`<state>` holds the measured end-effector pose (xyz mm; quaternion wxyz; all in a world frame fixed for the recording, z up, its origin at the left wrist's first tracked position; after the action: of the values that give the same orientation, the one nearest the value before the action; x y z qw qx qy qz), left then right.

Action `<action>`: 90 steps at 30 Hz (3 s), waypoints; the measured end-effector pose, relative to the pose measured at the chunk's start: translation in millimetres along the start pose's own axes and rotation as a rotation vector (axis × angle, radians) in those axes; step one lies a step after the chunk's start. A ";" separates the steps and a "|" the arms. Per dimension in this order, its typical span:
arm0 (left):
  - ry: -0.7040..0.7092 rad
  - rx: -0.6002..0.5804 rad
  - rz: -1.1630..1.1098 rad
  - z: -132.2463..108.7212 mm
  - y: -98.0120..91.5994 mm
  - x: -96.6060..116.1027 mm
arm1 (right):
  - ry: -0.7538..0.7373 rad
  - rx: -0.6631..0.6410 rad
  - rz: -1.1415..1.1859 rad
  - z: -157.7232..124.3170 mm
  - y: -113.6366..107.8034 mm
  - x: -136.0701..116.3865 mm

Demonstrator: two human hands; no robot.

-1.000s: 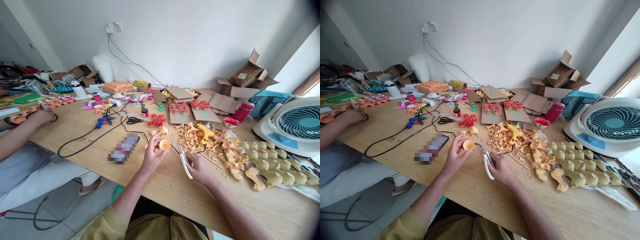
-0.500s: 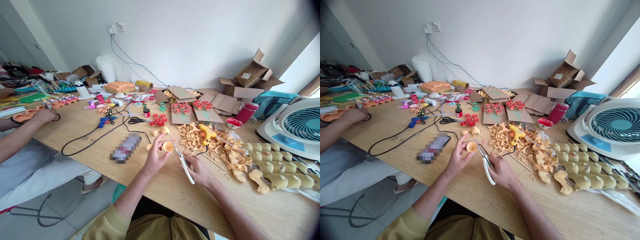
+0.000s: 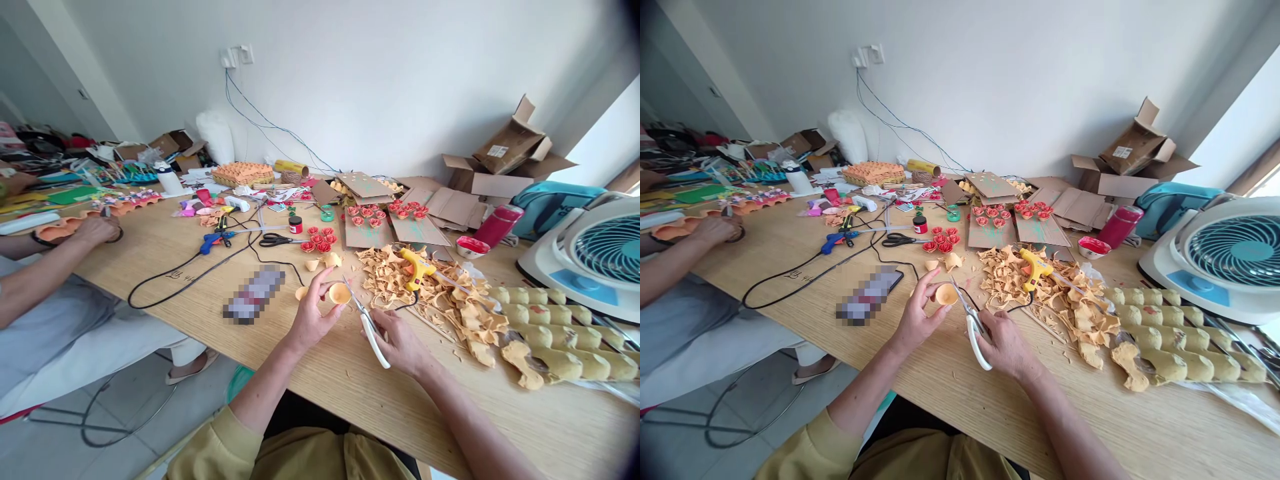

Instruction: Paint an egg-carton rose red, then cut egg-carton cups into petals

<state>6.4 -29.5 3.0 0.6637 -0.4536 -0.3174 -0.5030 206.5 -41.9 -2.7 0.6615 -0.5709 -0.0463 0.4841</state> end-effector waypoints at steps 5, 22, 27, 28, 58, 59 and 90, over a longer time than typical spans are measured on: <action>-0.030 -0.036 -0.072 0.1 -0.7 -1.8 | -0.042 0.019 0.006 -0.9 -0.1 1.7; -0.200 0.192 0.156 23.7 -101.2 -50.9 | 0.144 0.168 0.046 -4.7 0.5 23.8; -0.251 0.116 0.409 31.6 -109.0 -66.4 | 0.124 0.154 0.046 -4.6 3.0 22.0; -0.236 0.097 0.474 32.9 -106.1 -66.0 | 0.122 0.155 0.043 -4.8 3.0 21.9; -0.128 0.057 0.736 41.1 -99.0 -44.8 | 0.196 0.195 0.176 -6.0 5.0 22.2; -0.144 0.038 0.751 49.4 -93.5 -41.7 | 0.196 0.199 0.177 -6.3 5.4 22.5; -0.151 -0.053 0.671 103.3 -14.7 -29.8 | 0.143 0.260 0.139 -2.9 -3.8 17.2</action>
<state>-12.8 75.8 21.0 0.7547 -0.5858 -0.1858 -0.2297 219.6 -31.7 -9.1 0.6964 -0.5152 0.1036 0.4887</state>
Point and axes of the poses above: each hand's wrist, its own z-axis towards the middle knuckle, its own y-axis out of the palm, x = y × z, the point moved 3 cm from there along z, towards the middle knuckle, and after that the axes turned 12 degrees about -y, right-handed, at the moved point
